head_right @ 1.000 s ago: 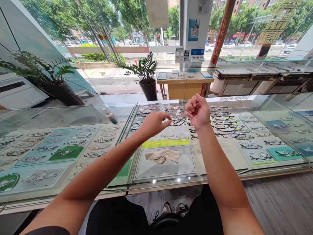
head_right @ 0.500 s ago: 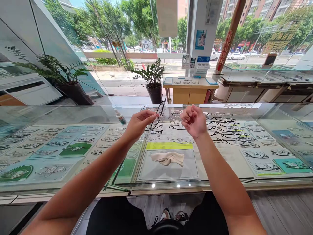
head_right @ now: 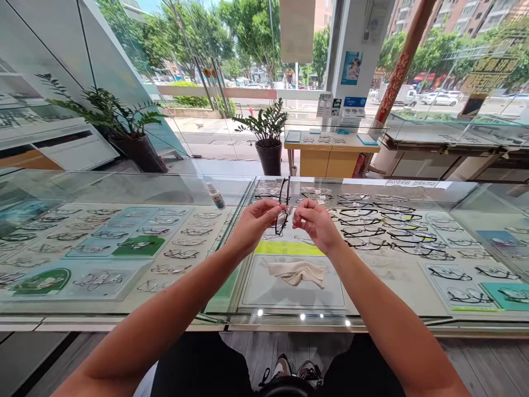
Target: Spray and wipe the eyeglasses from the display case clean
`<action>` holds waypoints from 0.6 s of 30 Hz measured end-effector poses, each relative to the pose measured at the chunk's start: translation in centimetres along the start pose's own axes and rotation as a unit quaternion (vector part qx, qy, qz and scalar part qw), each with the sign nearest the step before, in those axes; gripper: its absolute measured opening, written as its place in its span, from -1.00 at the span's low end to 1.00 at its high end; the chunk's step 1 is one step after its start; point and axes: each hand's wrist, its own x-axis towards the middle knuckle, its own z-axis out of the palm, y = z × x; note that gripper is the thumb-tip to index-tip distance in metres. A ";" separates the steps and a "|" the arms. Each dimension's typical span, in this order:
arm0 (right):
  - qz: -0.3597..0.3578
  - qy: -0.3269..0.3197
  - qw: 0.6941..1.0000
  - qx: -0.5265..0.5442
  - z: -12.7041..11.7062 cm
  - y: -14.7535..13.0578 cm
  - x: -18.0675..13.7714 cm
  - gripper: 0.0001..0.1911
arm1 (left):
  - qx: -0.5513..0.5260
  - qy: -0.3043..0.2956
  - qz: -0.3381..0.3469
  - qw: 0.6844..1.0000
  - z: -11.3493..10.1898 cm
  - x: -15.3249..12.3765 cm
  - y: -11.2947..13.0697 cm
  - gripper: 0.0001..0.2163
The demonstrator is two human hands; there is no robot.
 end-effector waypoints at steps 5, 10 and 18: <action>-0.013 0.004 0.999 -0.038 -0.2 0.4 0.1 -0.76 | 0.006 -0.014 0.017 1.000 0.1 -0.3 0.1 -0.64; -0.057 -0.005 0.988 -0.146 -0.4 0.8 0.1 -0.78 | 0.007 -0.020 0.030 0.999 0.2 -0.3 0.0 -0.66; -0.084 -0.003 0.971 -0.225 -0.3 0.9 -0.1 -0.72 | 0.026 -0.014 0.027 0.999 0.1 -0.2 0.2 -0.66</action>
